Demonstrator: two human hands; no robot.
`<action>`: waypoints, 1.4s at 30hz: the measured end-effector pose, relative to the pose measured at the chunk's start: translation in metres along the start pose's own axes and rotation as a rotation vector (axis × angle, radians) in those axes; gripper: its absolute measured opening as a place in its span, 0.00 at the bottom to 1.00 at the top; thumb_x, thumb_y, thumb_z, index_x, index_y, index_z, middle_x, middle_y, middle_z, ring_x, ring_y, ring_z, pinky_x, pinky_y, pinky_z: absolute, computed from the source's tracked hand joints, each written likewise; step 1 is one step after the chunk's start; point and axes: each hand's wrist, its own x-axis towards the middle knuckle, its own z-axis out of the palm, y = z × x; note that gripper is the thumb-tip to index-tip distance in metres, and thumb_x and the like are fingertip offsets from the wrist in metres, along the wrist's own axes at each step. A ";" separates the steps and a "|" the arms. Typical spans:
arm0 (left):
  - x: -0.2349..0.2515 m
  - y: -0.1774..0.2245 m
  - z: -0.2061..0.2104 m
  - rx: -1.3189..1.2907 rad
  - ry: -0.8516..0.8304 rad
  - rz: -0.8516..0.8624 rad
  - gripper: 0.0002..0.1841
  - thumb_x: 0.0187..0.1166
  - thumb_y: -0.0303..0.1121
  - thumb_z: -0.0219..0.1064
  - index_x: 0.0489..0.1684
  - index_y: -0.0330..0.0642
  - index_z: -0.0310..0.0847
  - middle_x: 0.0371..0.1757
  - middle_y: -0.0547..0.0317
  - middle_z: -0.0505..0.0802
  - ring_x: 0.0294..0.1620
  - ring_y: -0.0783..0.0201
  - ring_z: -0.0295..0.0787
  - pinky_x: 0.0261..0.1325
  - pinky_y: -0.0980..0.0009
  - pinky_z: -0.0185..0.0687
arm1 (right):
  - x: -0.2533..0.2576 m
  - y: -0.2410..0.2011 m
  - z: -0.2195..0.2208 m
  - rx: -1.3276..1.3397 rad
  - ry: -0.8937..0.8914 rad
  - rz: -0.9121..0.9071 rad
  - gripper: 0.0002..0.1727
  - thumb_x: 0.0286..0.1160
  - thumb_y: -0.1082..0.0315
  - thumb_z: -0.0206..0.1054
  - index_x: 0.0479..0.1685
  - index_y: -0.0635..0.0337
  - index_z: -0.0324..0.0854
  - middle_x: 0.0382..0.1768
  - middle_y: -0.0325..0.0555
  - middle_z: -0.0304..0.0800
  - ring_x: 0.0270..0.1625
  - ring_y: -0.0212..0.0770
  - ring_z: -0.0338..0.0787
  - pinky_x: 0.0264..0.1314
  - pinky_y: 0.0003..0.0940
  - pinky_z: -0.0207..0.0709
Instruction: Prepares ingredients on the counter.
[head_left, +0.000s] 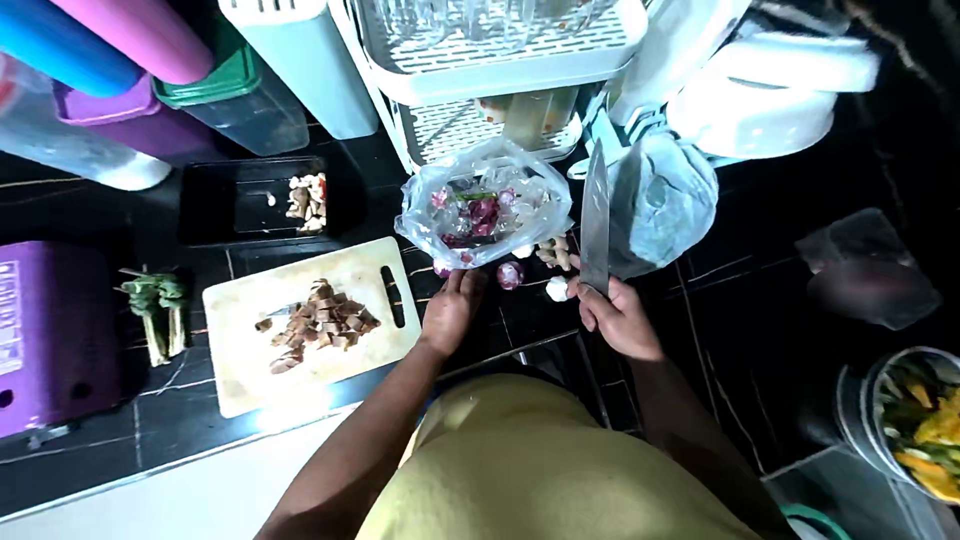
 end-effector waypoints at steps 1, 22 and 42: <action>-0.002 0.003 -0.007 -0.144 -0.030 -0.073 0.24 0.85 0.41 0.64 0.75 0.38 0.77 0.71 0.40 0.86 0.61 0.44 0.91 0.64 0.46 0.86 | 0.001 0.000 0.000 0.011 -0.020 -0.007 0.12 0.87 0.69 0.52 0.50 0.64 0.82 0.32 0.34 0.86 0.18 0.23 0.74 0.21 0.21 0.74; -0.046 0.044 -0.097 -1.320 0.102 -0.078 0.31 0.73 0.32 0.73 0.80 0.41 0.75 0.63 0.51 0.91 0.60 0.60 0.90 0.65 0.62 0.87 | -0.003 -0.050 0.071 -0.389 -0.354 -0.401 0.42 0.84 0.36 0.58 0.91 0.51 0.63 0.68 0.53 0.86 0.65 0.39 0.89 0.67 0.44 0.85; -0.035 0.058 -0.100 -1.037 0.385 0.019 0.23 0.67 0.24 0.77 0.65 0.34 0.83 0.52 0.56 0.94 0.47 0.66 0.95 0.54 0.67 0.94 | 0.022 -0.054 0.087 -0.300 -0.202 -0.448 0.34 0.81 0.45 0.67 0.75 0.62 0.76 0.57 0.47 0.91 0.59 0.31 0.90 0.65 0.33 0.86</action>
